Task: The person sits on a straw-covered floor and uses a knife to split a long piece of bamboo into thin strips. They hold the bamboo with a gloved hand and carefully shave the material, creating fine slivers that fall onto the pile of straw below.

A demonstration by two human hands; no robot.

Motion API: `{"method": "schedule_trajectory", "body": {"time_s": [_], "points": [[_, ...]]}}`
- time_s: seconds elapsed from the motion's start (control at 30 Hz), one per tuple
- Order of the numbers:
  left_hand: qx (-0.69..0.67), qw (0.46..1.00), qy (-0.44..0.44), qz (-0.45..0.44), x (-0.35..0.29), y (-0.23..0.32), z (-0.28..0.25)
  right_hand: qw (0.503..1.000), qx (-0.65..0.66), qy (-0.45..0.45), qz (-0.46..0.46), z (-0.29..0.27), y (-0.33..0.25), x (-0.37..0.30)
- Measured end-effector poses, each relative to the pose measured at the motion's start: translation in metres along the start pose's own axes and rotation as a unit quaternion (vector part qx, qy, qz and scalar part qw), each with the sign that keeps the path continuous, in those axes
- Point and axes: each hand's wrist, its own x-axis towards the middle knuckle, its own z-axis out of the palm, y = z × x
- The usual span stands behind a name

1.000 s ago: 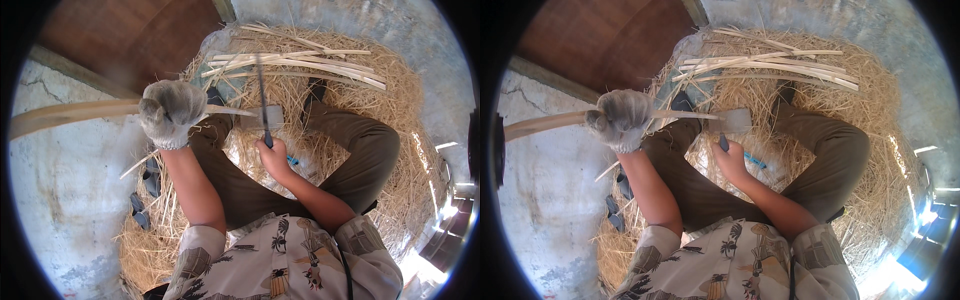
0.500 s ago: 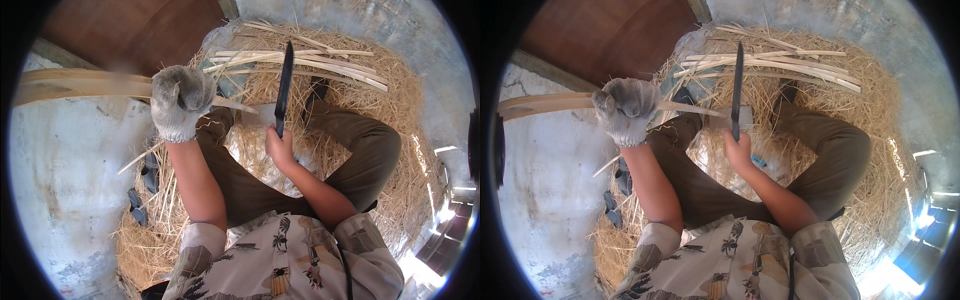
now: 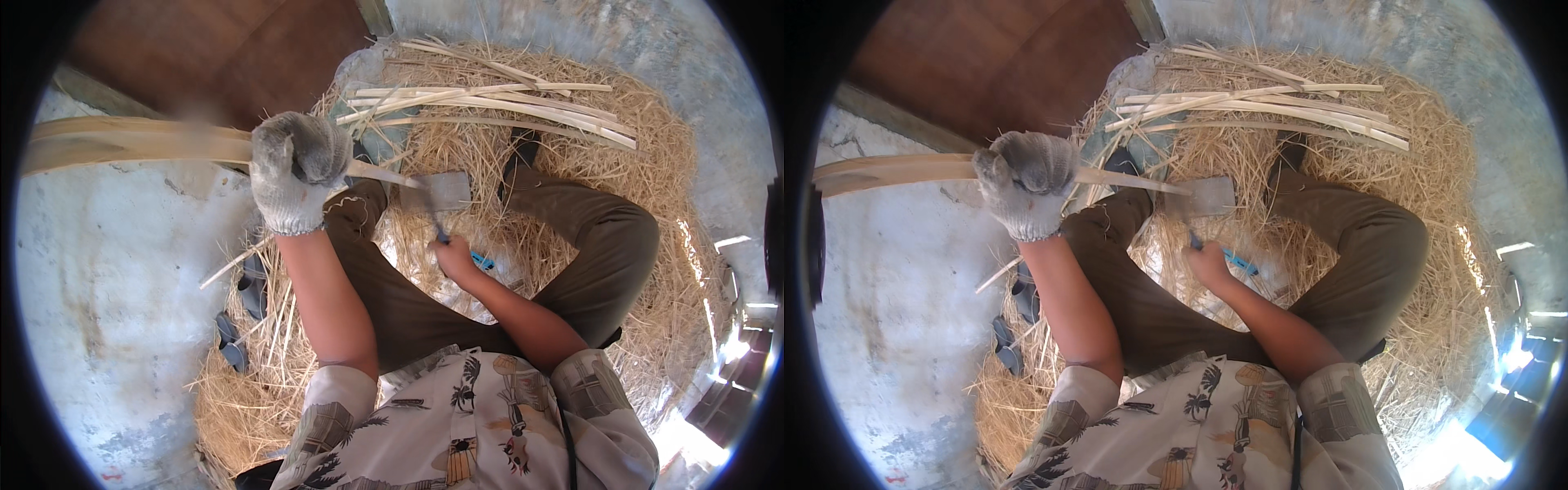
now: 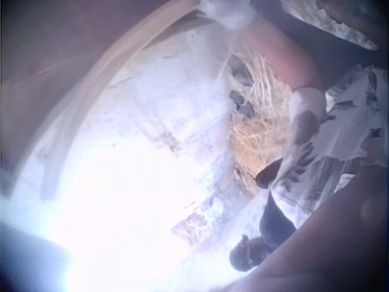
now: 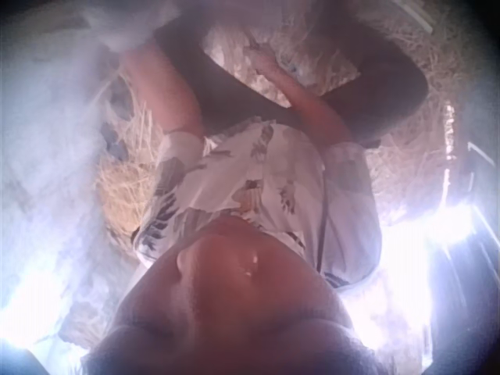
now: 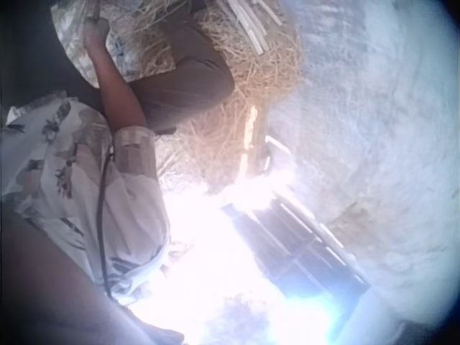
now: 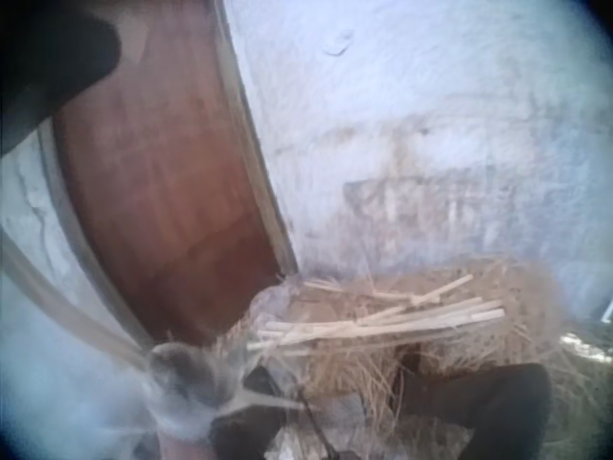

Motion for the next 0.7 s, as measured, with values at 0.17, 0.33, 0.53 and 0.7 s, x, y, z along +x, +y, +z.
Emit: {"method": "schedule_trajectory", "body": {"time_s": [0.17,0.33,0.53,0.7], "points": [[0.004,0.999,0.036,0.003,-0.005,0.003,-0.003,0.996,0.024,0.059,-0.059,-0.01,-0.043,-0.014],[0.02,0.996,0.078,0.043,-0.008,-0.005,-0.001,0.956,0.248,0.034,-0.149,-0.011,-0.042,-0.011],[-0.029,1.0,0.006,-0.003,-0.002,0.002,-0.004,0.999,0.027,0.009,0.013,0.008,-0.014,-0.005],[0.005,1.0,-0.003,0.006,-0.005,0.004,-0.005,0.956,0.216,0.097,-0.173,-0.004,-0.064,-0.014]]}}
